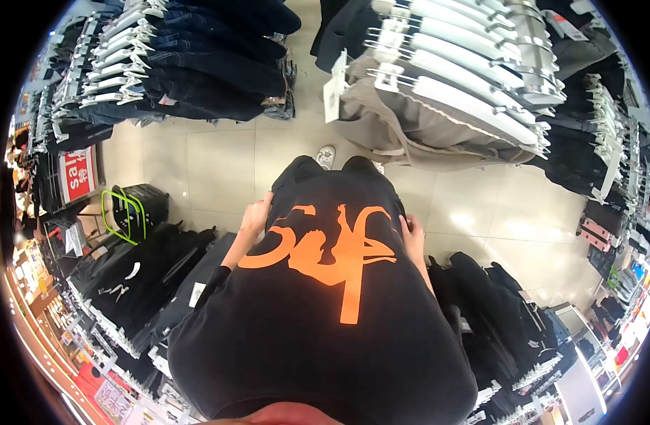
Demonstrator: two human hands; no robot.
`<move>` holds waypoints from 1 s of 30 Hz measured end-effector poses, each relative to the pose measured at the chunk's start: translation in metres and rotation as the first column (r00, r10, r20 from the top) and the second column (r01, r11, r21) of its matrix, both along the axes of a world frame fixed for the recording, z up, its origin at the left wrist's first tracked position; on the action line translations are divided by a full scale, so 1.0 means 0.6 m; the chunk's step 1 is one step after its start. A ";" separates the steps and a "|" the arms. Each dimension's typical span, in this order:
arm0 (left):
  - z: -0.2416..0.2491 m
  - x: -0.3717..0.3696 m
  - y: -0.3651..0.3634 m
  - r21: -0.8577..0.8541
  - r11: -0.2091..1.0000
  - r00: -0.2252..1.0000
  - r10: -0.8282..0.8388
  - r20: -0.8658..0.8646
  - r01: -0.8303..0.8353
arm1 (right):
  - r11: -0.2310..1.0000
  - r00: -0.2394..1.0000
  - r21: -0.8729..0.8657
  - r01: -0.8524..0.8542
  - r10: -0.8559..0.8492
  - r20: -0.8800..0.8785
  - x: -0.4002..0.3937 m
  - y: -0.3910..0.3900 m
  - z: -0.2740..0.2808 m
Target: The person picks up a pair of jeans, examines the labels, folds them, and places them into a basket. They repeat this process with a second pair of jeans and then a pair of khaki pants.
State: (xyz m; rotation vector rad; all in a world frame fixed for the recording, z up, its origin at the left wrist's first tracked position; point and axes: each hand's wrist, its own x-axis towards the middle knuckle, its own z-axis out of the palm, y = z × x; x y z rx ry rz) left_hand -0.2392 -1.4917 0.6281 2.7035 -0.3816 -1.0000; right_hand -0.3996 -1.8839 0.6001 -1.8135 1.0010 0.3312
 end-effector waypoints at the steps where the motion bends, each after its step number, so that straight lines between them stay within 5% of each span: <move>1: -0.003 0.009 0.015 0.007 0.999 0.999 -0.034 0.002 0.034 | 0.994 0.992 -0.047 -0.104 0.106 0.063 0.035 0.014 0.018; 3: -0.005 0.030 0.039 -0.005 0.998 0.998 -0.060 0.023 0.060 | 0.943 0.935 -0.157 -0.293 0.317 0.161 0.100 0.036 0.045; 6: 0.006 0.071 0.056 -0.045 0.993 0.994 -0.106 0.007 0.106 | 0.935 0.939 0.085 -0.343 0.345 -0.011 0.147 0.071 0.079; 10: -0.006 0.135 0.050 -0.055 0.958 0.960 -0.281 0.011 0.281 | 0.914 0.912 0.007 -0.405 0.404 0.067 0.145 0.091 0.071; 14: -0.027 0.188 -0.012 -0.358 0.916 0.984 -0.165 0.070 0.180 | 0.902 0.912 0.143 -0.407 0.410 0.010 0.171 0.100 0.079; 18: -0.039 0.230 -0.097 -0.580 0.762 0.958 -0.245 0.150 0.286 | 0.932 0.963 0.257 -0.256 0.269 -0.017 0.178 0.114 0.063; 23: -0.016 0.258 -0.086 -0.670 0.736 0.990 0.137 0.008 -0.096 | 0.929 0.995 0.370 -0.004 0.042 -0.095 0.155 0.125 0.040; 24: -0.013 0.269 -0.071 -0.652 0.746 0.986 0.164 -0.016 -0.135 | 0.953 0.990 0.303 0.023 -0.063 0.124 0.114 0.129 -0.051; 28: 0.009 0.316 -0.059 -0.611 0.752 0.968 0.166 -0.190 -0.248 | 0.873 0.976 0.438 0.217 -0.205 -0.073 0.082 0.121 -0.055; 30: 0.030 0.336 -0.094 -0.744 0.667 0.998 0.063 0.007 -0.036 | 0.818 0.949 0.485 0.309 -0.295 -0.106 0.069 0.118 -0.093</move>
